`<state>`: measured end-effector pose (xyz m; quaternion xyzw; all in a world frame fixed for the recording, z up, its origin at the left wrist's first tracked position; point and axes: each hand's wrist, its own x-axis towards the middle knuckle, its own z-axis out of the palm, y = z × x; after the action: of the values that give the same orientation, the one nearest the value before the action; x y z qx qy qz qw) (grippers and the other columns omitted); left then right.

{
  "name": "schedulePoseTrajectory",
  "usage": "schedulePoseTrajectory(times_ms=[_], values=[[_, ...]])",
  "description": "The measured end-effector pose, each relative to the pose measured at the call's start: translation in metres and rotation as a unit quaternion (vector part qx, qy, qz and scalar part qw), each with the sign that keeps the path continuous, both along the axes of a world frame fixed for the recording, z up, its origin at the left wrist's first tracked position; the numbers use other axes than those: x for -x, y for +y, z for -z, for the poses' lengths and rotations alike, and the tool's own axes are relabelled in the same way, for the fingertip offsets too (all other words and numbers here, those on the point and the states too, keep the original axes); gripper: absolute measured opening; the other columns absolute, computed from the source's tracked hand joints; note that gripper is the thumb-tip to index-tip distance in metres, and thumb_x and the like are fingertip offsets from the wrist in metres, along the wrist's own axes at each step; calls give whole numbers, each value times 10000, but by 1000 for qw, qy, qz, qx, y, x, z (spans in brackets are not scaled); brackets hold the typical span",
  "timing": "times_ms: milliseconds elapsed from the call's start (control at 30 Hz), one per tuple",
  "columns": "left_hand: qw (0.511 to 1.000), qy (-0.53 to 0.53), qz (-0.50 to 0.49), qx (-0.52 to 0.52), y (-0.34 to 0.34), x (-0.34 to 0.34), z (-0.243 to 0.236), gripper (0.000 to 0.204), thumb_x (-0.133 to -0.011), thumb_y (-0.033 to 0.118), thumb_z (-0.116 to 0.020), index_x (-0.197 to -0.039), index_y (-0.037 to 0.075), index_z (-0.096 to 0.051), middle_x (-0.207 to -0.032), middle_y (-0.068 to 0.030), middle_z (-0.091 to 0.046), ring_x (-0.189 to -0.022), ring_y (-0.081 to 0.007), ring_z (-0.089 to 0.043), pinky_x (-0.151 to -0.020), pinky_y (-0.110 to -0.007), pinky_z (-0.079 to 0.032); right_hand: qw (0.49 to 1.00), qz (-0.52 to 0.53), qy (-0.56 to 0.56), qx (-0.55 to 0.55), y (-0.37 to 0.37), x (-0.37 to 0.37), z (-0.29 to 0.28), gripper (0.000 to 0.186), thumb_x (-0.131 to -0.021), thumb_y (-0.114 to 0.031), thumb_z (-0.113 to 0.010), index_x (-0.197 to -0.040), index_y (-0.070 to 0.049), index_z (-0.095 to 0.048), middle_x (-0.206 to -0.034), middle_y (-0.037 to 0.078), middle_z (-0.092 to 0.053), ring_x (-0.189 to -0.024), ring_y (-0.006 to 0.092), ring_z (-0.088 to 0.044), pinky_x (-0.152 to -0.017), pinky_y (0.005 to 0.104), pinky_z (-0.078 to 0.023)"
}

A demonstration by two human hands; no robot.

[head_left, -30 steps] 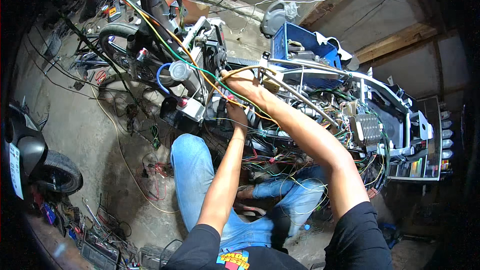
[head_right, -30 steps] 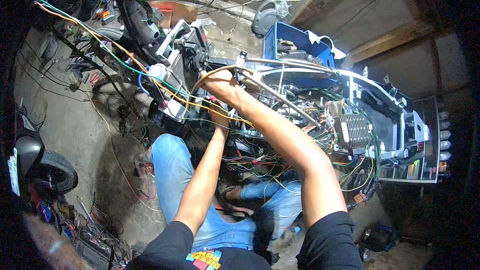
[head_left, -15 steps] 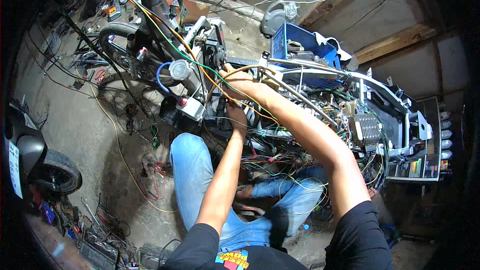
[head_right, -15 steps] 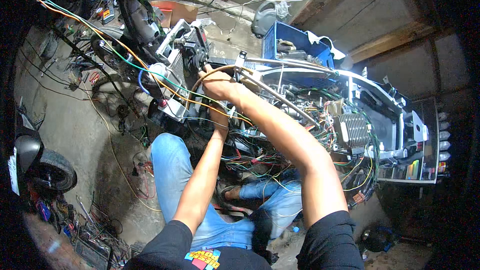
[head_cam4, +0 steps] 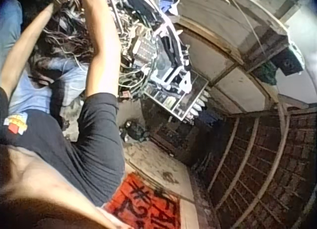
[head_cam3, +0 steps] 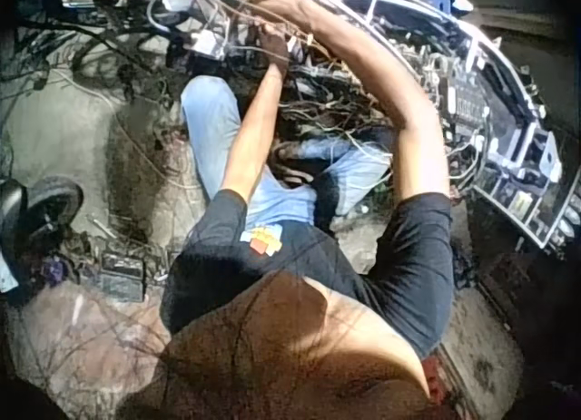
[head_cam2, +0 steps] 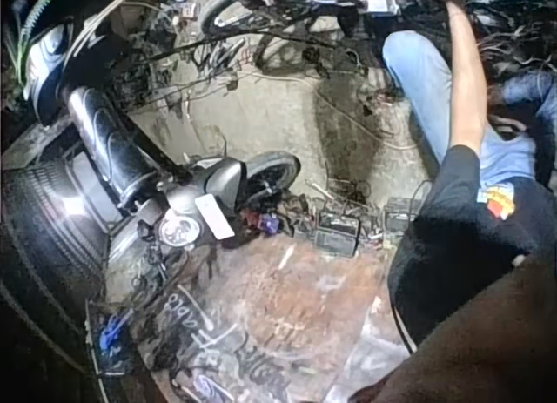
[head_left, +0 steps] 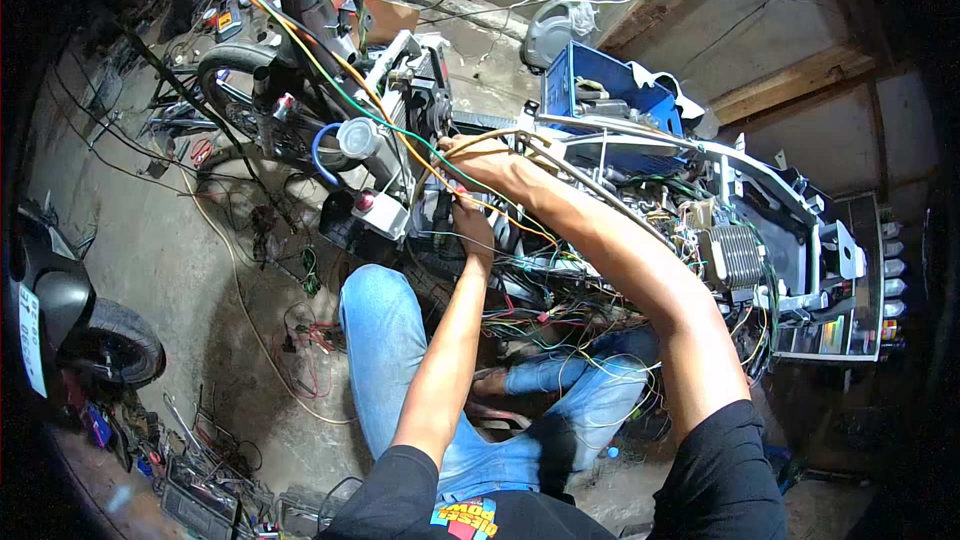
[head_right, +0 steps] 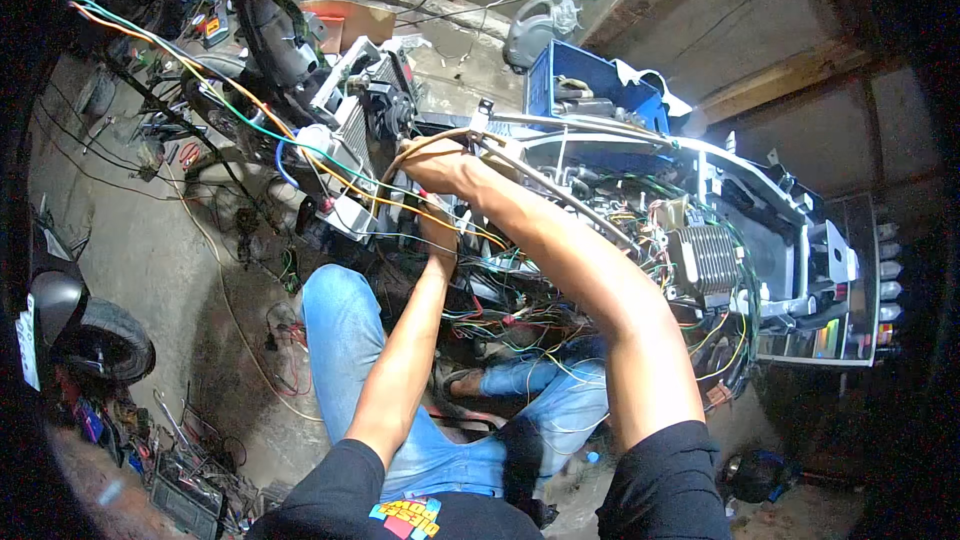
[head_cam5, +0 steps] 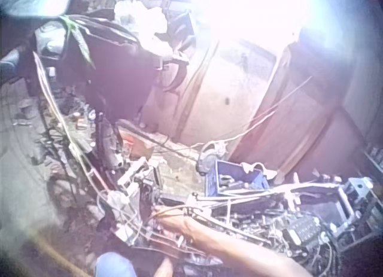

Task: The person is repairing and organizing the electrical wiring harness of a motorcycle.

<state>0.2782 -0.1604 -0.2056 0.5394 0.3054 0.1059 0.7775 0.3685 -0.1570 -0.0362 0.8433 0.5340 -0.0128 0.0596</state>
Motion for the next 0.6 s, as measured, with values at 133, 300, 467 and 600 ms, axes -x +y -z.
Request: schedulePoseTrajectory(times_ms=[133, 300, 467, 600], values=[[998, 9, -5, 58, 6, 4, 1, 471, -988, 390, -364, -955, -59, -501, -834, -145, -541, -764, -232, -474, -747, -368, -419, 996, 48, 48, 63, 21, 8, -21, 176, -748, -61, -561, -867, 8, -673, -827, 186, -675, -734, 317, -670, -602, 394, -543], [996, -63, -41, -52, -9, 5, -4, 434, -987, 355, -372, -964, -58, -502, -847, -155, -558, -772, -240, -492, -752, -374, -420, 998, 50, 22, 20, 8, 3, -13, 190, -778, -120, -543, -830, -14, -692, -865, 188, -676, -777, 297, -676, -633, 386, -547], [998, -25, -45, -30, -5, -1, 18, 464, -978, 380, -370, -1005, -62, -509, -906, -187, -589, -802, -298, -528, -822, -394, -435, 985, 105, 114, 80, 21, 5, -25, 224, -755, -132, -562, -908, -10, -673, -921, 218, -661, -847, 335, -659, -704, 391, -545], [996, -27, -45, -68, 18, -1, 39, 474, -986, 371, -326, -1015, -68, -504, -928, -221, -577, -829, -340, -532, -813, -420, -430, 991, 81, 86, 60, 52, 10, -39, 160, -770, -102, -549, -822, 2, -658, -833, 205, -658, -781, 319, -663, -659, 396, -547]])
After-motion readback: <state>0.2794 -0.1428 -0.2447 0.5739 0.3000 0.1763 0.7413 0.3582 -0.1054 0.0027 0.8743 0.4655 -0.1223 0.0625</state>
